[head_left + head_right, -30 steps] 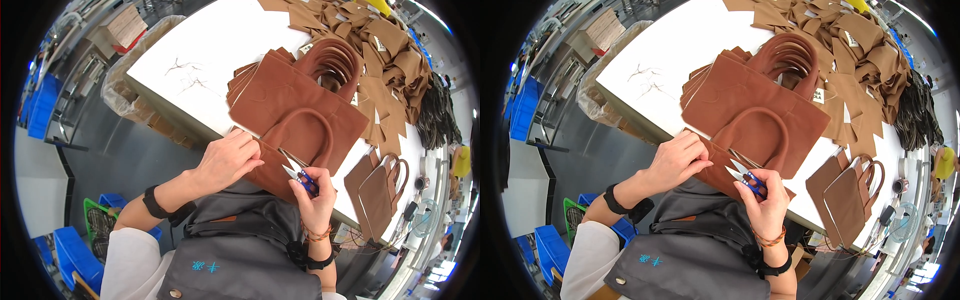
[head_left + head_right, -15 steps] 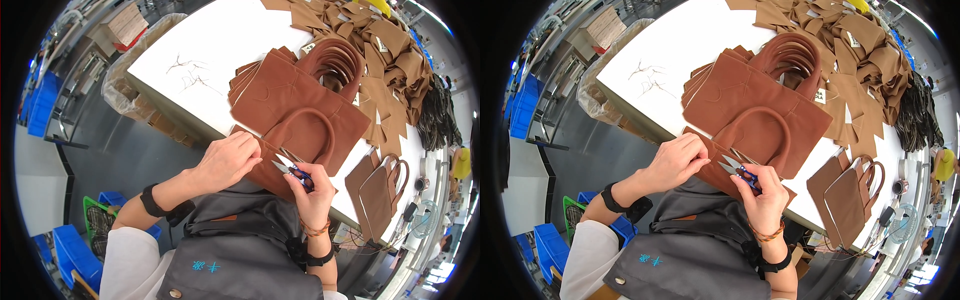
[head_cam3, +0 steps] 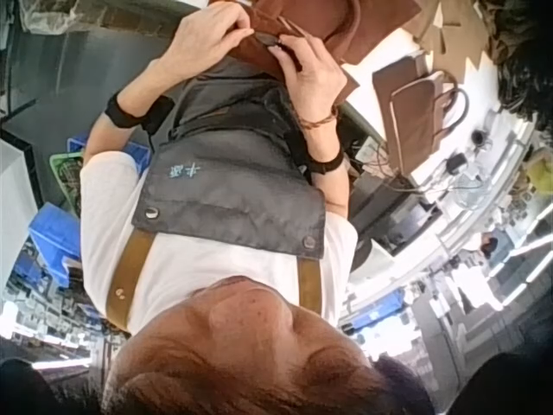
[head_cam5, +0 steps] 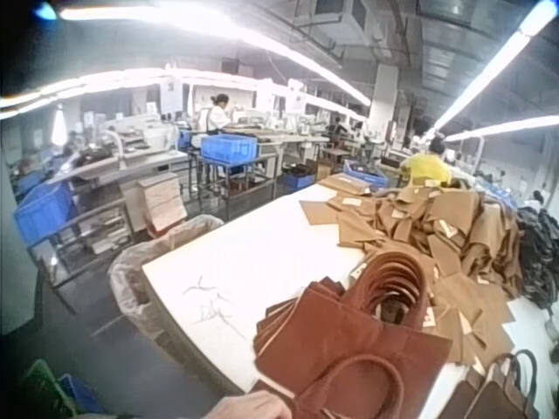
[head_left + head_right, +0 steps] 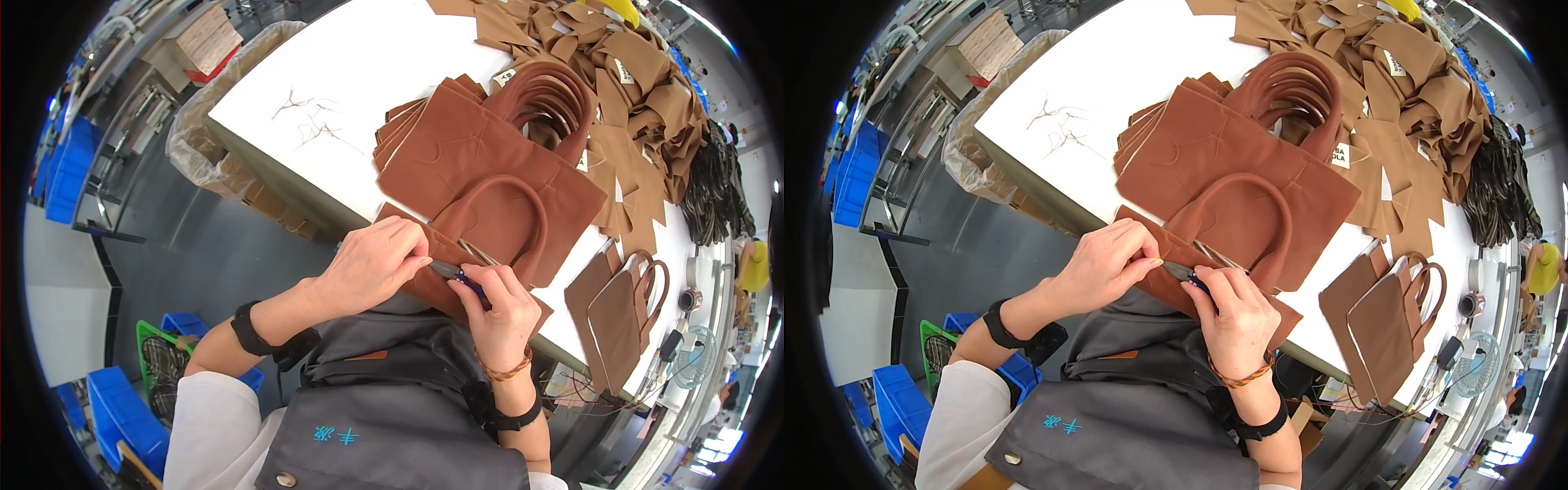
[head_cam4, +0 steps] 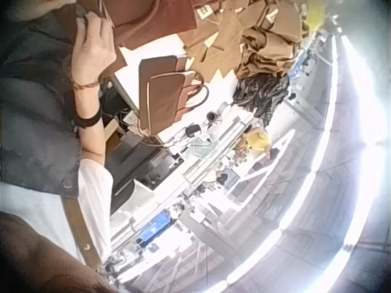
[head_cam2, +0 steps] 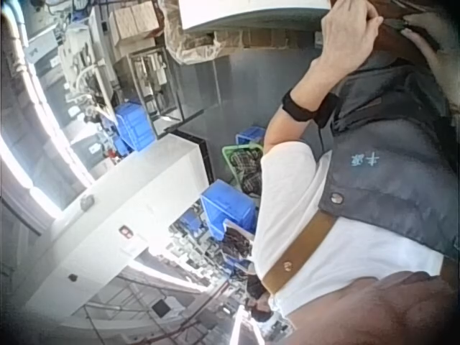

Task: Organizes leather straps and uses small snips to trim excess threads or material from a stack of brown leather handbags at a finishing station.

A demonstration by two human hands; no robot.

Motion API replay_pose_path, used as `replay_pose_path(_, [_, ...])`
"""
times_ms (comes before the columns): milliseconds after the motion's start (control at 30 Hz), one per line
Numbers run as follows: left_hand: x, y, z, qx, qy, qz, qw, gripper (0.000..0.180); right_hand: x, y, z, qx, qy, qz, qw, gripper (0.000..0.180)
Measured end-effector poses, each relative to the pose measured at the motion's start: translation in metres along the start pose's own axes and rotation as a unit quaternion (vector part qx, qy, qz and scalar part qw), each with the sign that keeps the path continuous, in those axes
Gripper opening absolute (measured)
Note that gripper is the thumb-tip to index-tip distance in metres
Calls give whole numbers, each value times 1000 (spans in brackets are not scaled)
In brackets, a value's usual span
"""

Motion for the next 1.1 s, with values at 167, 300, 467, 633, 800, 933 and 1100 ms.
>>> replay_pose_path(167, [0, 1, 1, 5, -1, -1, 1000, 15, 0, 3, 1, -10, -1, -14, 1000, 16])
replay_pose_path(300, [1, -2, 0, -6, 6, 9, 1000, 13, 1, 5, 1, 10, -1, -2, 1000, 16])
replay_pose_path(467, [14, 1, -1, -28, 17, 22, 999, 10, 9, 8, -3, 1, 36, 5, 999, 16])
replay_pose_path(633, [22, -2, 1, -14, 8, 5, 1000, 12, 10, 8, -2, -10, 35, 9, 999, 17])
replay_pose_path(800, [22, -3, 2, -20, 7, 11, 1000, 12, 11, 8, -1, -12, 23, 5, 1000, 16])
replay_pose_path(933, [21, -4, 3, -14, 8, 6, 1000, 12, 12, 8, -1, -8, 24, 1, 1000, 16])
replay_pose_path(1100, [22, -2, 0, -62, -6, -32, 998, 11, 14, 8, -2, -15, 12, -3, 1000, 17])
Point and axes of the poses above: each hand's wrist, its own x-axis towards the middle knuckle, its own z-axis out of the palm, y = z × x, the point moved 1 cm from there along x, towards the middle knuckle, and after that the axes turned 9 degrees about -y, right-handed, at the moved point
